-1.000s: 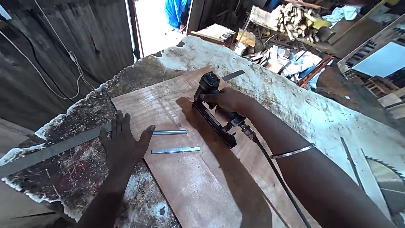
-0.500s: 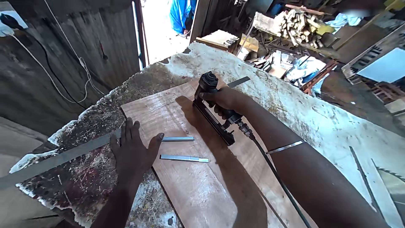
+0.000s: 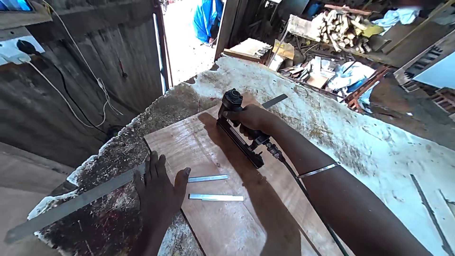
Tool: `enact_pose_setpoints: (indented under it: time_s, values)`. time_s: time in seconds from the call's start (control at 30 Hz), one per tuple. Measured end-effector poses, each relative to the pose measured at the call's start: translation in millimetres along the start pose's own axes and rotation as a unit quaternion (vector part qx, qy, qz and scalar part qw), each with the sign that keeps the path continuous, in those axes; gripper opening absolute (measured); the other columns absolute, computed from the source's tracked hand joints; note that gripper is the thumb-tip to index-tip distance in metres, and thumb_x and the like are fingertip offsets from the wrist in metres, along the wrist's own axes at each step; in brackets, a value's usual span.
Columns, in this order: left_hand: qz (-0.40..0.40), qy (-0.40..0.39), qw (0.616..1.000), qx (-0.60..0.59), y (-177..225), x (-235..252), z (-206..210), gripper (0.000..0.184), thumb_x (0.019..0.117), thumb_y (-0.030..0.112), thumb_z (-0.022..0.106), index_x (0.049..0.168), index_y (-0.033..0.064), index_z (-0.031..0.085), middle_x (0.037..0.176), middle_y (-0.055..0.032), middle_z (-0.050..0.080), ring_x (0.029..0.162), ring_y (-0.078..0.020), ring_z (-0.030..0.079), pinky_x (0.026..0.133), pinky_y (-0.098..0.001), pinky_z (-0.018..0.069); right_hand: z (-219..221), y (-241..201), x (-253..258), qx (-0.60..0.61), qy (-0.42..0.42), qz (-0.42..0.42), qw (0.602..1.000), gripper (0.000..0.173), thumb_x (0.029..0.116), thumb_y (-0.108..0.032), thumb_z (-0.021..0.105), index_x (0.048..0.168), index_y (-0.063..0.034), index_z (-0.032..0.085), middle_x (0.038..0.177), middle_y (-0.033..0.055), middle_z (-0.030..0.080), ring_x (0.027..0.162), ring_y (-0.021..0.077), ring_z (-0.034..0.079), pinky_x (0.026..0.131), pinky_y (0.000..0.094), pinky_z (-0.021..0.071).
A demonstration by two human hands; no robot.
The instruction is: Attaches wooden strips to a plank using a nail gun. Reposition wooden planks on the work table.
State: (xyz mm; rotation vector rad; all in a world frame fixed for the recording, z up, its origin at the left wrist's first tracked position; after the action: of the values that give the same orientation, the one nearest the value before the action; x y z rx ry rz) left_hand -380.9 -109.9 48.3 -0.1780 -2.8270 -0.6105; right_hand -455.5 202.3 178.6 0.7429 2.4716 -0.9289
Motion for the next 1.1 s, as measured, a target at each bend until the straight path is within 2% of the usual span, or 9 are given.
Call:
enact_pose_setpoints:
  time_s: [0.23,0.33,0.67,0.87,0.93,1.0,1.1]
  values:
    - [-0.005,-0.009,1.0,-0.001,2.6,0.7,-1.9,0.097,0.0899,0.082,0.031,0.151,0.0087,0.049,0.165,-0.0122,0.034,0.153,-0.0318,0.031,0.124,-0.0638,0.0158,0.0,-13.1,11.2,-0.008,-0.003,-0.005,1.0,0.063,0.098,-0.066,0.053,0.094,-0.0045,0.065,0.062,0.0091,0.062,0.046,0.0192,0.06,0.046,0.038,0.055]
    - [-0.008,-0.024,1.0,0.003,4.0,1.3,-5.3,0.096,0.0906,0.081,0.032,0.152,0.0086,0.048,0.166,-0.0113,0.033,0.153,-0.0308,0.031,0.125,-0.0627,0.0155,-0.5,-17.6,18.5,-0.002,-0.004,-0.009,1.0,0.063,0.098,-0.066,0.053,0.098,-0.0043,0.066,0.066,0.0088,0.063,0.049,0.0198,0.061,0.05,0.0393,0.0563]
    - [-0.011,-0.031,0.999,0.011,6.8,2.5,-8.0,0.094,0.0906,0.08,0.033,0.151,0.0098,0.05,0.165,-0.0099,0.035,0.153,-0.0295,0.031,0.125,-0.0616,0.0165,-0.7,-37.5,36.8,0.0,0.006,-0.01,1.0,0.062,0.0978,-0.065,0.054,0.099,-0.0043,0.065,0.066,0.0096,0.063,0.047,0.0197,0.061,0.047,0.0392,0.0563]
    - [0.002,-0.002,1.0,-0.012,5.9,0.7,-11.1,0.094,0.0896,0.081,0.036,0.148,0.0092,0.053,0.163,-0.0126,0.038,0.152,-0.0309,0.034,0.124,-0.0617,0.0191,-1.8,-45.4,43.9,0.002,0.007,-0.012,1.0,0.058,0.0982,-0.063,0.054,0.097,-0.0056,0.065,0.066,0.009,0.063,0.048,0.0196,0.061,0.048,0.0395,0.0558]
    - [0.006,0.003,1.0,-0.026,3.9,-0.8,-10.6,0.095,0.0888,0.082,0.036,0.149,0.0104,0.052,0.163,-0.0121,0.037,0.153,-0.0315,0.031,0.124,-0.0616,0.0178,-0.8,-35.9,32.3,0.015,-0.004,-0.024,1.0,0.058,0.0979,-0.063,0.055,0.102,-0.0051,0.064,0.068,0.0088,0.063,0.05,0.0197,0.061,0.05,0.0398,0.0563]
    - [0.013,-0.003,0.999,-0.037,2.3,-0.8,-10.9,0.095,0.089,0.083,0.033,0.151,0.0134,0.05,0.165,-0.0108,0.035,0.154,-0.0311,0.028,0.124,-0.0622,0.0161,2.3,-8.4,0.4,0.006,-0.014,-0.036,0.999,0.06,0.0977,-0.063,0.055,0.104,-0.0038,0.065,0.071,0.0104,0.064,0.054,0.0219,0.062,0.055,0.0433,0.0566]
    - [0.049,-0.002,0.996,-0.07,1.5,-3.9,-12.5,0.089,0.0918,0.081,0.033,0.153,0.0184,0.048,0.165,-0.0098,0.034,0.155,-0.0315,0.027,0.124,-0.0616,0.0174,15.5,68.8,-96.7,-0.017,-0.025,-0.04,0.999,0.062,0.0989,-0.064,0.053,0.098,-0.0034,0.067,0.067,0.012,0.063,0.052,0.0234,0.062,0.054,0.0443,0.0566]
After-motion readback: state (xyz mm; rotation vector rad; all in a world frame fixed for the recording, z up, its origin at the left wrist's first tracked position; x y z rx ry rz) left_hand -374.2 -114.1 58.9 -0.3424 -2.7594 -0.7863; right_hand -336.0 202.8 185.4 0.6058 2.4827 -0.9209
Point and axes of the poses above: each hand's wrist, its own x-axis towards the middle knuckle, its own z-axis out of the palm, y = z × x, the point moved 6 cm from there along x, towards the middle knuckle
